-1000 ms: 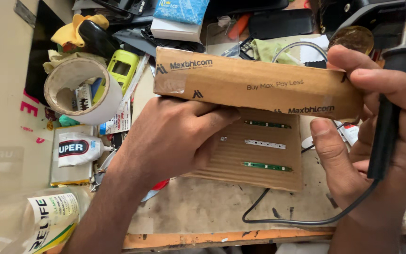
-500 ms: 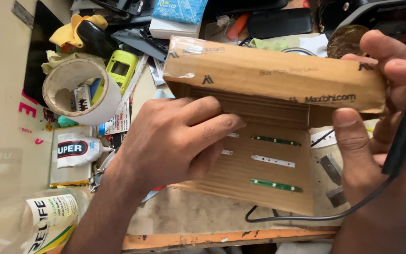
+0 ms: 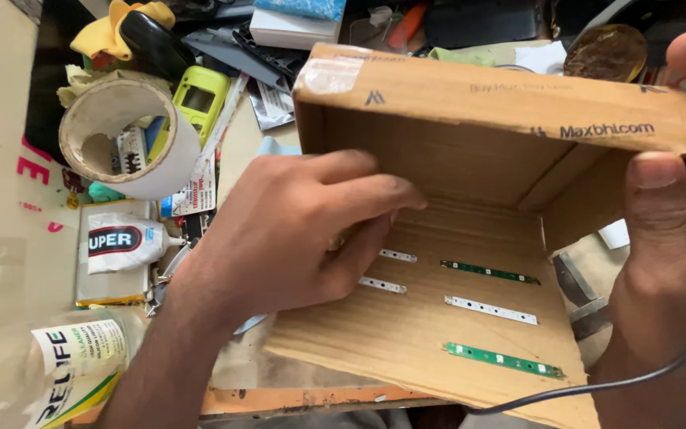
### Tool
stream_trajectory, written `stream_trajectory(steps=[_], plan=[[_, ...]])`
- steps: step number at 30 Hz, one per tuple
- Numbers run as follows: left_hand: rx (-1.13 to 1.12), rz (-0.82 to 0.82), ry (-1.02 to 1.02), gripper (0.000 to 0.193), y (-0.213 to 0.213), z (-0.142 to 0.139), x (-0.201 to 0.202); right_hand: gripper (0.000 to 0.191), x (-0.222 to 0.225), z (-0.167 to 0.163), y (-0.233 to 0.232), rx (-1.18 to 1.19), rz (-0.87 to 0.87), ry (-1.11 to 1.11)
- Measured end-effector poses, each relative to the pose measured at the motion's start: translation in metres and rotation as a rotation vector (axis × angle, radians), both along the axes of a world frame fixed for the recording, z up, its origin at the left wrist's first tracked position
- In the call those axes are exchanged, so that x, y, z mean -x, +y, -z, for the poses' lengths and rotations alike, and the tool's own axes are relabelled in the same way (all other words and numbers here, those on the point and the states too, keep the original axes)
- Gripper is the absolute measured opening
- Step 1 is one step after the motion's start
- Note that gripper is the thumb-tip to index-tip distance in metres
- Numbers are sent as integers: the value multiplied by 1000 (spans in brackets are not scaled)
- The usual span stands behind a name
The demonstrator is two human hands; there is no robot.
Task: The person uses a soldering iron to solder small circuit boards laid on a piece of cardboard, steadying the boards with one hand while applying the iron tip to the board contacts. They then lift and reposition the cardboard sheet, adjust the boards, and later reach across the cluttered workbench to pick up items.
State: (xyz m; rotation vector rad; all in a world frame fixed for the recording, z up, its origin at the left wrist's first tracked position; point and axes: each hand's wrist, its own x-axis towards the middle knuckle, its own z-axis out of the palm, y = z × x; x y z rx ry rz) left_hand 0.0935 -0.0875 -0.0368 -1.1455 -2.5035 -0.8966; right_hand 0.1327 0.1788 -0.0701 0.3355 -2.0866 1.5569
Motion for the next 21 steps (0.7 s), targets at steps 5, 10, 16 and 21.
stream_trajectory(steps=[5,10,16,21], plan=[[240,-18,-4,23,11,2,3,50,0,-2,5,-38,20,-18],[328,27,-116,27,12,-4,-1,43,2,10,24,-6,-61,-10],[325,43,-178,40,11,-12,-4,36,-3,-3,6,-13,6,-37],[341,22,-191,34,12,-13,-5,36,-17,-8,-17,6,237,-93]])
